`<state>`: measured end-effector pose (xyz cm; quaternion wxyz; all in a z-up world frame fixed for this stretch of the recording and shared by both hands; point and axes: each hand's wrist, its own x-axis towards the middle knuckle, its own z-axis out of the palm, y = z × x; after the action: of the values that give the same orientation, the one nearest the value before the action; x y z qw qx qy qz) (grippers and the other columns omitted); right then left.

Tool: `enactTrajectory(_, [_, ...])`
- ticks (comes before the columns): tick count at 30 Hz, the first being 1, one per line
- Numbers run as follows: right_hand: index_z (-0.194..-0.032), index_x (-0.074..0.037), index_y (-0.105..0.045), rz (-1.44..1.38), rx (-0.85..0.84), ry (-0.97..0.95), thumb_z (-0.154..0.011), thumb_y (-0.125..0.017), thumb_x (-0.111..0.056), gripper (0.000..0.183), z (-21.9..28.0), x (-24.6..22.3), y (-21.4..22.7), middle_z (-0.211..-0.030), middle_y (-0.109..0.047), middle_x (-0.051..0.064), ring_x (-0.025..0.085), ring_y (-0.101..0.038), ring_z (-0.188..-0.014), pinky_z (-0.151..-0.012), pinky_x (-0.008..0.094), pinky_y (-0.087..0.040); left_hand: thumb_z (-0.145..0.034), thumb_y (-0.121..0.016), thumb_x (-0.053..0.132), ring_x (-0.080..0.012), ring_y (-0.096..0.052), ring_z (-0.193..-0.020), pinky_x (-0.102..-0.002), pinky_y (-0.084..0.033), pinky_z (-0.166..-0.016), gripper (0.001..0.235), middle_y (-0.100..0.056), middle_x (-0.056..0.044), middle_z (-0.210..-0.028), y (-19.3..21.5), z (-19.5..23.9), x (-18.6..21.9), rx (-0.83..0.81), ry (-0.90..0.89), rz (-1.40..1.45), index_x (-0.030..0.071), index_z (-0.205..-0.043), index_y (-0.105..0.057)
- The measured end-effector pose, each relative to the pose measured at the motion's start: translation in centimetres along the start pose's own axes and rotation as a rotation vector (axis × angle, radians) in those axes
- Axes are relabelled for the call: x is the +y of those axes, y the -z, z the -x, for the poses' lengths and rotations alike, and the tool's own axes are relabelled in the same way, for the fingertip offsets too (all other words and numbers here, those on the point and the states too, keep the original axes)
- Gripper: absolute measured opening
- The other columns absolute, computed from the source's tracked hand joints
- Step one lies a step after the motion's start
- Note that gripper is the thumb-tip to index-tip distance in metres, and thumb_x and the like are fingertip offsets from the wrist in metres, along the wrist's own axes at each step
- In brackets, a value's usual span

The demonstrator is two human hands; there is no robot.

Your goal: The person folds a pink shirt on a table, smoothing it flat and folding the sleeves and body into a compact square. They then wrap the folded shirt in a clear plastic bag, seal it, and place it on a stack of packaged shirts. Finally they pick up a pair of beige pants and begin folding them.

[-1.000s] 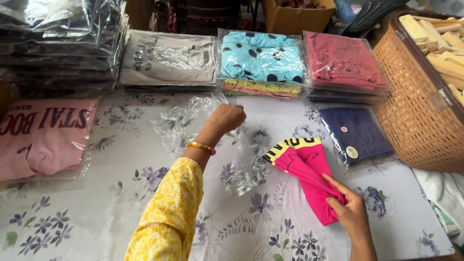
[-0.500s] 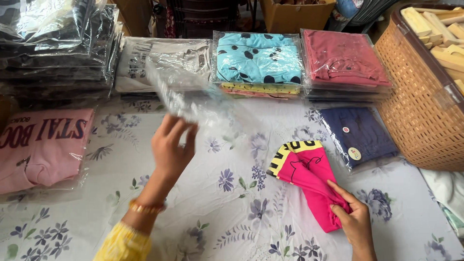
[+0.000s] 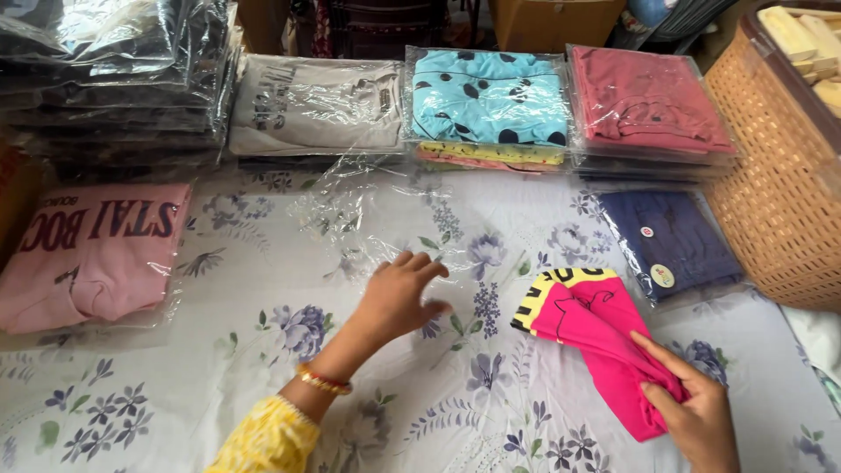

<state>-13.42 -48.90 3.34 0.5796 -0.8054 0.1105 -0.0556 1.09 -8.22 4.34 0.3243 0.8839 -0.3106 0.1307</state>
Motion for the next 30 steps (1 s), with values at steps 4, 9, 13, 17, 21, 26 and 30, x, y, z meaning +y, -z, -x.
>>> enactTrajectory(4, [-0.136,0.001,-0.063,0.249,-0.046,0.239,-0.077,-0.06,0.013,0.06,1.5,-2.2,2.0,-0.13,-0.071,0.008,0.009,-0.062,-0.115,-0.097,0.024,-0.048,-0.053,-0.088,0.037,-0.0336,-0.063,-0.102,-0.05,-0.05,-0.07,0.057,-0.068,-0.01,-0.095,-4.9,-0.5,-2.0,-0.044,0.07,-0.095,0.007,-0.098,-0.071])
enactTrajectory(9, [-0.139,-0.003,-0.065,0.301,-0.064,0.193,-0.079,-0.062,0.01,0.061,2.2,-3.8,2.4,-0.124,-0.075,0.008,0.009,-0.065,-0.106,-0.094,0.024,-0.05,-0.082,-0.078,0.023,-0.028,-0.063,-0.1,-0.042,-0.055,-0.079,0.014,-0.07,-0.004,-0.093,-6.6,0.1,-4.2,-0.146,0.264,-0.008,0.01,-0.087,-0.074])
enactTrajectory(13, [-0.138,-0.004,-0.065,0.283,-0.075,0.257,-0.079,-0.063,0.011,0.06,1.7,-5.0,0.9,-0.125,-0.074,0.007,0.008,-0.065,-0.105,-0.092,0.023,-0.051,-0.083,-0.076,0.021,-0.0272,-0.065,-0.094,-0.041,-0.054,-0.082,0.012,-0.072,-0.005,-0.089,-5.7,0.4,-4.2,-0.093,0.272,0.104,0.012,-0.091,-0.078])
enactTrajectory(17, [-0.147,-0.003,-0.067,0.132,-0.01,0.328,-0.084,-0.063,0.013,0.065,1.4,-7.6,-2.0,-0.103,-0.074,0.009,0.007,-0.065,-0.084,-0.078,0.021,-0.052,-0.084,-0.073,0.016,-0.0287,-0.065,-0.091,-0.041,-0.055,-0.08,0.01,-0.075,-0.004,-0.088,-5.4,0.8,-3.5,-0.044,0.256,0.115,0.01,-0.088,-0.079])
enactTrajectory(21, [-0.138,-0.006,-0.066,0.118,-0.182,0.366,-0.074,-0.06,0.012,0.067,0.0,-5.7,-4.8,-0.131,-0.074,0.008,0.006,-0.06,-0.079,-0.067,0.023,-0.048,-0.087,-0.072,0.015,-0.0277,-0.068,-0.084,-0.041,-0.055,-0.076,0.01,-0.074,-0.008,-0.085,-5.4,0.8,-3.3,-0.045,0.272,0.177,0.007,-0.09,-0.077])
enactTrajectory(26, [-0.138,-0.02,-0.068,0.455,-0.454,0.207,-0.07,-0.064,0.008,0.074,0.1,-5.3,-7.8,-0.121,-0.079,0.007,0.013,-0.064,-0.073,-0.063,0.027,-0.053,-0.087,-0.069,0.014,-0.0226,-0.07,-0.078,-0.037,-0.057,-0.072,0.013,-0.072,-0.009,-0.088,-5.3,0.6,-3.1,0.197,0.44,0.393,0.005,-0.095,-0.073])
enactTrajectory(30, [-0.138,-0.018,-0.066,0.456,-0.524,0.53,-0.066,-0.065,0.007,0.076,0.1,-6.0,-8.2,-0.122,-0.076,0.014,0.011,-0.075,-0.097,-0.074,0.025,-0.06,-0.085,-0.071,0.01,-0.0249,-0.066,-0.076,-0.038,-0.055,-0.07,0.008,-0.07,-0.01,-0.082,-4.0,0.3,-1.7,0.29,0.323,0.307,0.003,-0.089,-0.07])
